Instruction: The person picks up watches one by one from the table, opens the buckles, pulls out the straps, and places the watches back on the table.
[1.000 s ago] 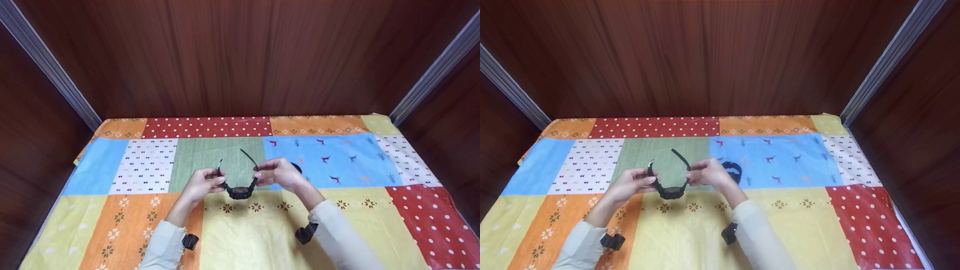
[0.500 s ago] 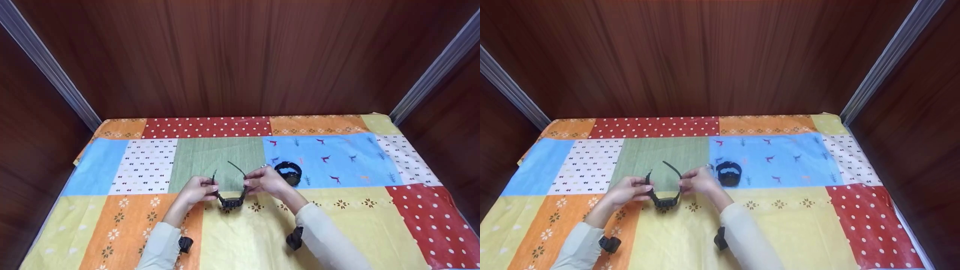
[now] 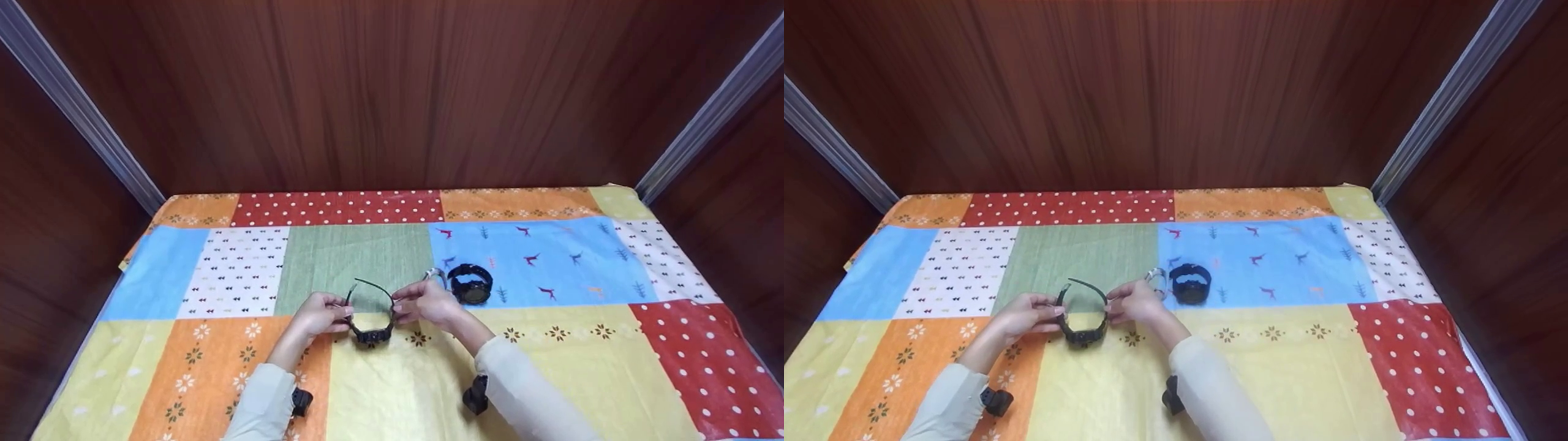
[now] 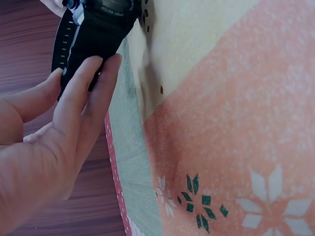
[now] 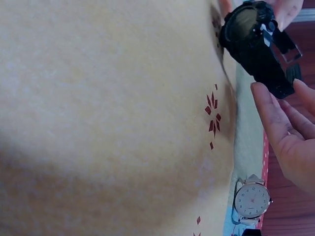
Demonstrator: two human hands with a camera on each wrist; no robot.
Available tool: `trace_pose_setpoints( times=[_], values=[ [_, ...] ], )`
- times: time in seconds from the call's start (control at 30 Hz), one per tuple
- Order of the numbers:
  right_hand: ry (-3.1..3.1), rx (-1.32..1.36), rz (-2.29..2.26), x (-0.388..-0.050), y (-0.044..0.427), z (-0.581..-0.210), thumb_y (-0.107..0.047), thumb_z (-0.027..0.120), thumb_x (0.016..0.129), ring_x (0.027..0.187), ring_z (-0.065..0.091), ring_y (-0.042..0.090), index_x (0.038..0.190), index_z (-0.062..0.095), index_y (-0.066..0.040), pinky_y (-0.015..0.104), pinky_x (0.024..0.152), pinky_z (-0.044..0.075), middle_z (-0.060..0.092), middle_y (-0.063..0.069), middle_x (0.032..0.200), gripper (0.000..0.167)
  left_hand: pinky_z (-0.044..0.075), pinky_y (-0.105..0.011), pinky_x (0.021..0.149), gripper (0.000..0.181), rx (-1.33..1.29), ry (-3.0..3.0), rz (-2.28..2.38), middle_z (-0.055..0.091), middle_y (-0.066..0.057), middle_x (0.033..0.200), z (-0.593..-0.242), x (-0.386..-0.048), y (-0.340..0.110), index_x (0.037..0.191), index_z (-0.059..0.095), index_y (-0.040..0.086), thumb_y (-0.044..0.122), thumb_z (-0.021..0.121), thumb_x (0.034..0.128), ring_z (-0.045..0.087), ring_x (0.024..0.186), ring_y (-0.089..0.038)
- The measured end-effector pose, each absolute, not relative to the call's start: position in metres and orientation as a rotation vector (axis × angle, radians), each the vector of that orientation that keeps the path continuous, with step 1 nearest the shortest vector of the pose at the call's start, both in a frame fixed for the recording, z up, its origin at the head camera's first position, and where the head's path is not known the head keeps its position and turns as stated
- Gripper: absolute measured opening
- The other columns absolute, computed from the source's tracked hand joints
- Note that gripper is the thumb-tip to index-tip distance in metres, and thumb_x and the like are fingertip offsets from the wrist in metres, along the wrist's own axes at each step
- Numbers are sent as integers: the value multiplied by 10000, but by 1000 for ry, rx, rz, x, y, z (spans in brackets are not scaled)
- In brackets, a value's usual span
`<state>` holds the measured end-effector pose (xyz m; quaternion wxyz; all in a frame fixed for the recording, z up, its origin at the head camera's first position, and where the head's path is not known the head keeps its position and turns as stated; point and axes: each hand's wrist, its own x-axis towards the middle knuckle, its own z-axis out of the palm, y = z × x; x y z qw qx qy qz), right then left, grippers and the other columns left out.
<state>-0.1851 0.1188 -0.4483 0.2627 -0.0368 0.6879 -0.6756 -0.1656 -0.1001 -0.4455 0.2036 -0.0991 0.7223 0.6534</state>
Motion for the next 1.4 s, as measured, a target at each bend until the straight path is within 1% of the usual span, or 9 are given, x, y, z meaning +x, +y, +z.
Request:
trace_pose_setpoints(
  times=[0.07,0.17,0.4,0.6,0.7,0.87,1.17,1.27,1.4],
  values=[
    [1861,-109,-1826,-185,119,-449,118,548,835,783,649,297,1139,475,217,424,769,506,617,277,923,328,534,-301,681,236,-302,2028,1825,570,-175,891,-446,-166,-100,1058,532,-152,-50,572,849,603,797,-258],
    [1866,-117,-1825,-184,119,-449,110,549,838,818,646,324,1136,486,206,426,780,500,600,313,973,320,534,-303,684,242,-320,2059,1813,567,-171,897,-447,-166,-98,1063,534,-151,-35,575,855,603,830,-279],
    [1812,-154,-1839,-182,120,-453,122,519,851,876,628,348,1136,456,236,446,822,476,615,291,946,313,537,-291,659,266,-284,2208,1705,569,-157,859,-450,-165,-94,1076,546,-151,-31,594,843,601,731,-211],
    [1769,-142,-1820,-180,122,-457,136,499,851,956,599,370,1145,451,231,440,868,452,628,253,958,313,537,-306,669,277,-303,2199,1701,583,-197,879,-451,-163,-94,1099,539,-155,-46,576,847,622,711,-226],
    [1765,-134,-1808,-180,123,-457,138,489,851,975,587,386,1154,449,223,439,871,452,621,257,975,317,538,-303,657,256,-313,2217,1699,597,-206,868,-451,-162,-94,1080,561,-147,-42,579,847,629,689,-220],
    [1751,-126,-1811,-179,126,-457,134,485,855,983,577,406,1150,451,219,445,869,453,600,284,1016,309,540,-294,629,213,-281,2287,1658,600,-174,798,-449,-161,-95,1023,598,-138,-13,587,852,621,657,-208],
    [1786,-184,-1814,-181,139,-447,124,492,856,985,559,448,1175,415,232,468,851,456,536,365,1082,345,525,-310,635,181,-261,2439,1530,630,-164,768,-437,-164,-100,965,642,-89,53,589,866,610,680,-223],
    [1801,-160,-1831,-182,146,-441,154,462,848,997,554,444,1185,408,234,475,873,440,555,346,1066,350,508,-298,613,190,-253,2472,1505,634,-156,778,-432,-164,-102,978,647,-71,74,589,869,608,698,-242],
    [1845,-132,-1843,-184,157,-431,177,414,838,986,573,411,1186,422,222,477,894,424,581,301,1035,351,480,-271,617,221,-223,2513,1463,641,-150,819,-424,-163,-102,1017,639,-57,104,586,876,600,761,-268]
  ],
)
